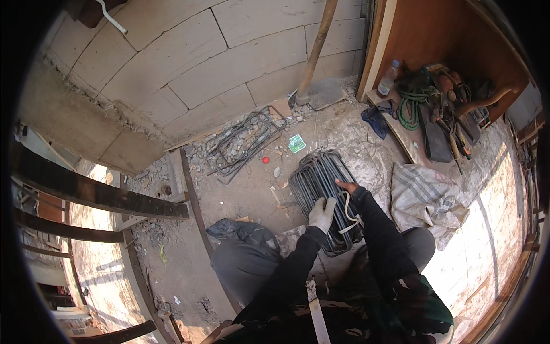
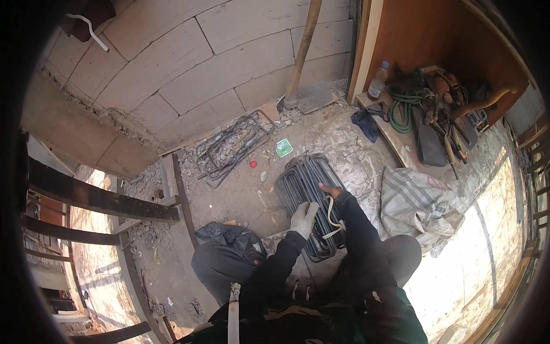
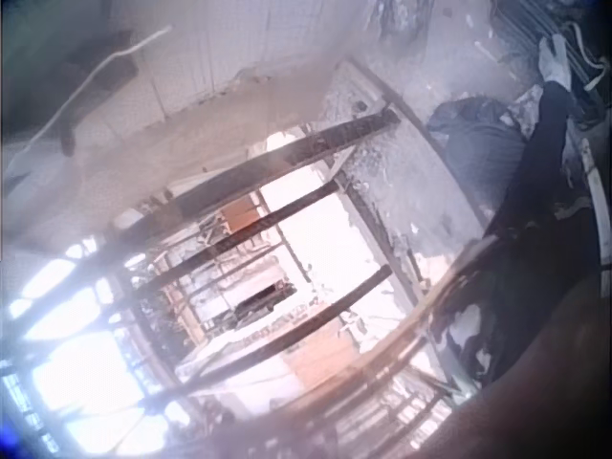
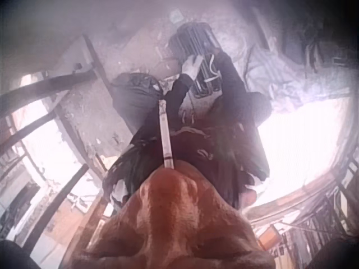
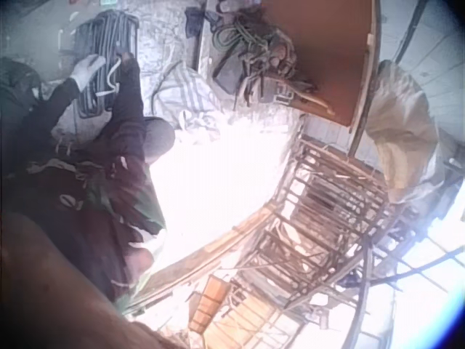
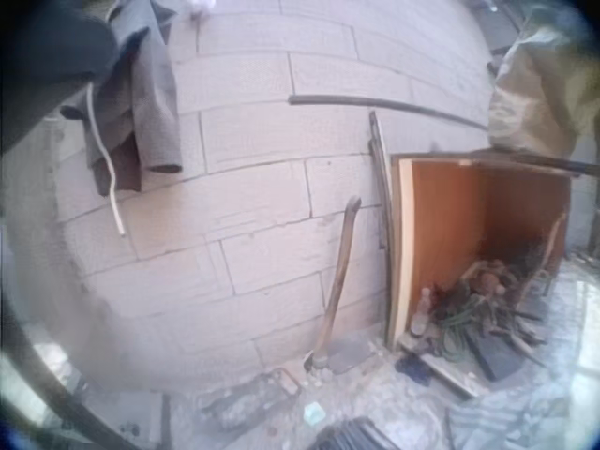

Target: The person bundles a stack of rebar together using a strip of fabric, tying the fabric into a knot to secure the bundle.

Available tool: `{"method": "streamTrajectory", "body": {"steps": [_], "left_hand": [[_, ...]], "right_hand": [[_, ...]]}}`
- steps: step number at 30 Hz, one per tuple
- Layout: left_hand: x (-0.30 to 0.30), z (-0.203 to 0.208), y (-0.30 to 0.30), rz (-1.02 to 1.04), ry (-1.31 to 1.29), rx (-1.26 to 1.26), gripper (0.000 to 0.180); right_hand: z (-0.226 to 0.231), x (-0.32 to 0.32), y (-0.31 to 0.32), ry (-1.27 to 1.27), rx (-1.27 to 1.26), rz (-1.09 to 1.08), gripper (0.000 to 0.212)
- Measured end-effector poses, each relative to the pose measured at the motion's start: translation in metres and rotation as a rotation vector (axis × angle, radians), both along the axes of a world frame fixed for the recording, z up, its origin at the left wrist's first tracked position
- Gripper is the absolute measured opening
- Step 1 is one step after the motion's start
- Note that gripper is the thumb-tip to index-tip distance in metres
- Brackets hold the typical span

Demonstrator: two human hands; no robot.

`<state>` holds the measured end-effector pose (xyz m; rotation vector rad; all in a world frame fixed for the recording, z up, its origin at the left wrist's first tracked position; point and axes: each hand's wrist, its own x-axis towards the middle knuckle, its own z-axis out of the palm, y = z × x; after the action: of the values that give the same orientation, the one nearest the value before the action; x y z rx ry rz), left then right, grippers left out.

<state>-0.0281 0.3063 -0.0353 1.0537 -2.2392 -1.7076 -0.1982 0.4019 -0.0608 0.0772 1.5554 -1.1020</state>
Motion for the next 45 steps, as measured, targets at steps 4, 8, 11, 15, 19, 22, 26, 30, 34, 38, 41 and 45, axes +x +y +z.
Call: {"method": "streamTrajectory", "body": {"steps": [4, 8, 11, 15, 19, 22, 26, 30, 34, 38, 41, 45], "left_hand": [[-0.018, -0.031, -0.006, -0.047, 0.116, 0.525, 0.091], [-0.02, -0.024, -0.013, 0.259, 0.343, 1.03, 0.104], [0.012, 0.009, -0.008, 0.513, 0.301, 1.099, 0.1], [0.025, 0.053, -0.015, 0.581, 0.361, 1.008, 0.077], [0.03, 0.065, -0.034, 0.682, 0.441, 0.876, 0.076], [0.018, 0.056, -0.035, 0.852, 0.385, 0.81, 0.079], [0.025, 0.087, -0.064, 0.887, 0.572, 1.133, 0.074], [0.017, 0.103, -0.111, 0.768, 0.819, 1.31, 0.062], [-0.017, 0.097, -0.17, 0.65, 0.908, 1.357, 0.05], [-0.071, 0.144, -0.246, 0.58, 1.026, 1.482, 0.055], [-0.084, 0.102, -0.318, 0.652, 0.94, 1.342, 0.064], [-0.081, 0.071, -0.327, 0.587, 0.817, 1.293, 0.054]], "right_hand": [[-0.029, 0.002, 0.008, 0.109, -0.093, -0.135, 0.103], [-0.046, 0.01, -0.026, 0.443, 0.261, -0.025, 0.109], [-0.029, 0.065, -0.021, 0.58, 0.339, 0.039, 0.095], [0.002, 0.075, -0.026, 0.781, 0.179, 0.161, 0.087], [0.067, 0.088, -0.071, 0.878, 0.132, 0.227, 0.084], [0.072, 0.068, -0.088, 1.01, 0.083, 0.431, 0.082], [0.105, 0.059, -0.136, 0.986, 0.178, 0.684, 0.083], [0.15, 0.038, -0.207, 1.048, 0.175, 0.899, 0.084], [0.186, 0.0, -0.3, 1.057, 0.106, 1.071, 0.087], [0.203, -0.061, -0.389, 1.169, 0.118, 1.213, 0.083], [0.242, -0.027, -0.448, 1.425, 0.202, 1.284, 0.062], [0.245, -0.014, -0.411, 1.481, -0.111, 0.957, 0.039]]}}
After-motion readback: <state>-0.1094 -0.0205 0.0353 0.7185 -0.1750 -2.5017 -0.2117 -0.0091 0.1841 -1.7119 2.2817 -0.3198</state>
